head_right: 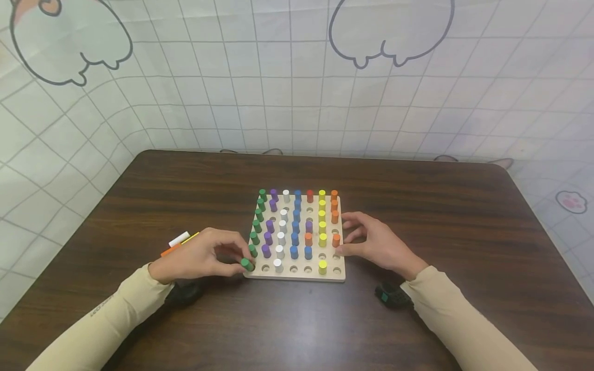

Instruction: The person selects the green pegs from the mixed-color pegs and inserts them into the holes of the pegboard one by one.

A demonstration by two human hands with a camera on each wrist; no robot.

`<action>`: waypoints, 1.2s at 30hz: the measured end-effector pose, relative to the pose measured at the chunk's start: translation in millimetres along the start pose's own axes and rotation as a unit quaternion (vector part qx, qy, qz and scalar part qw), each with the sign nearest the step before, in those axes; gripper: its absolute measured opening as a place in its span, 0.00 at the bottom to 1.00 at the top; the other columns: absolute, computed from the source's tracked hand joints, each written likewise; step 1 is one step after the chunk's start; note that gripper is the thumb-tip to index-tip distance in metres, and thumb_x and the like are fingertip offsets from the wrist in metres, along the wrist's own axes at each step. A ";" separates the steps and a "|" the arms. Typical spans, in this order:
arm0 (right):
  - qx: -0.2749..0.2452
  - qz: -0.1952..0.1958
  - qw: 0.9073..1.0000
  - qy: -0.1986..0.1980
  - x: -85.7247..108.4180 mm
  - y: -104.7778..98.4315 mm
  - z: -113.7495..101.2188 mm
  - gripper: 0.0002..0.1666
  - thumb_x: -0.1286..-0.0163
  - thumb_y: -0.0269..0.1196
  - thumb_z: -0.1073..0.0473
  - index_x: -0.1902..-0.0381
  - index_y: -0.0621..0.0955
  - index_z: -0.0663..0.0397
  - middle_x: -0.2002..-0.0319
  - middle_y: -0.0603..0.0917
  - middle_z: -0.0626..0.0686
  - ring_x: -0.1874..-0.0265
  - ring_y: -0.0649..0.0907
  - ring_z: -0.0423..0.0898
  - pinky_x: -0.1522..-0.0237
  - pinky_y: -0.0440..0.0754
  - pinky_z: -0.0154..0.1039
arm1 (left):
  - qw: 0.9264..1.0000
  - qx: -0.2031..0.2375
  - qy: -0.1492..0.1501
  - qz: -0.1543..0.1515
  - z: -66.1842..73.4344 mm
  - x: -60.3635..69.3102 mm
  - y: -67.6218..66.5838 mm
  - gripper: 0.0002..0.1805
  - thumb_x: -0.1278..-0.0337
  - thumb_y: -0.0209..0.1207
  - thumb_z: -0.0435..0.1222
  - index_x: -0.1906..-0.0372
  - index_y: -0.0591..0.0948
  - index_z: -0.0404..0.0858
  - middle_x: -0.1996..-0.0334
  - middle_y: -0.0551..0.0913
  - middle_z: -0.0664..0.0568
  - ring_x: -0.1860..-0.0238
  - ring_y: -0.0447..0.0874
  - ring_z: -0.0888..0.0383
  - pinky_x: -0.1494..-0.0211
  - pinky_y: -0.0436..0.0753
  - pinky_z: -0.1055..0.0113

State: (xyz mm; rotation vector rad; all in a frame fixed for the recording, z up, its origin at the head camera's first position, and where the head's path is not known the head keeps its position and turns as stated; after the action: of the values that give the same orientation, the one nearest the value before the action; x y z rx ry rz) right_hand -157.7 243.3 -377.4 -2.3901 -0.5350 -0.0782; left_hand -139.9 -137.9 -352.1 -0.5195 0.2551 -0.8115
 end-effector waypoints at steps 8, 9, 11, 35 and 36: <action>-0.002 -0.002 1.000 0.002 0.7 -0.1 0.3 0.52 0.39 0.76 0.42 0.24 0.67 0.55 0.38 0.80 0.56 0.50 0.84 0.45 0.49 0.79 0.38 | 1.000 -0.009 -0.009 0.000 -1.7 -0.8 1.1 0.10 0.41 0.71 0.31 0.56 0.86 0.45 0.58 0.88 0.53 0.58 0.89 0.64 0.48 0.89 0.70; -0.002 -0.002 1.000 0.002 0.7 -0.1 0.4 0.52 0.39 0.76 0.42 0.24 0.67 0.55 0.38 0.80 0.56 0.50 0.84 0.45 0.48 0.79 0.38 | 1.000 -0.010 -0.008 0.000 -1.9 -0.9 1.2 0.10 0.41 0.71 0.31 0.56 0.86 0.44 0.57 0.88 0.53 0.58 0.90 0.64 0.48 0.89 0.70; -0.002 -0.002 1.000 0.003 0.8 0.0 0.5 0.52 0.38 0.76 0.42 0.24 0.67 0.55 0.38 0.80 0.56 0.50 0.84 0.45 0.48 0.79 0.38 | 1.000 -0.011 -0.007 0.000 -2.0 -1.2 1.3 0.10 0.41 0.71 0.31 0.56 0.86 0.44 0.57 0.89 0.53 0.58 0.90 0.64 0.48 0.89 0.70; -0.003 -0.008 1.000 -0.003 0.8 1.9 5.9 0.51 0.38 0.75 0.43 0.24 0.67 0.55 0.36 0.80 0.57 0.50 0.84 0.45 0.48 0.81 0.35 | 0.997 -0.074 -0.021 0.025 0.5 7.4 -14.4 0.10 0.41 0.72 0.34 0.55 0.86 0.44 0.59 0.89 0.57 0.58 0.89 0.66 0.49 0.89 0.68; 0.000 -0.009 1.000 -0.002 1.0 1.7 6.5 0.52 0.38 0.75 0.42 0.24 0.67 0.54 0.36 0.80 0.57 0.50 0.85 0.44 0.47 0.81 0.36 | 0.995 -0.090 -0.020 0.032 0.9 9.3 -18.7 0.09 0.40 0.71 0.35 0.55 0.87 0.44 0.59 0.89 0.58 0.58 0.89 0.67 0.49 0.90 0.67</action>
State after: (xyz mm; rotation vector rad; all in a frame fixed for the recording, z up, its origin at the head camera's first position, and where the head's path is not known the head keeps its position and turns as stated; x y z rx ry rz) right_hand -156.6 246.7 -383.2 -2.3869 -0.5587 -0.0817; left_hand -145.0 -155.3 -341.5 -0.6928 0.3091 -0.7183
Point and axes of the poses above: each hand's wrist, its own x-axis away from the middle knuckle, its own y-axis out of the palm, z = x × y, the point moved 1 cm from there along -x, towards the middle knuckle
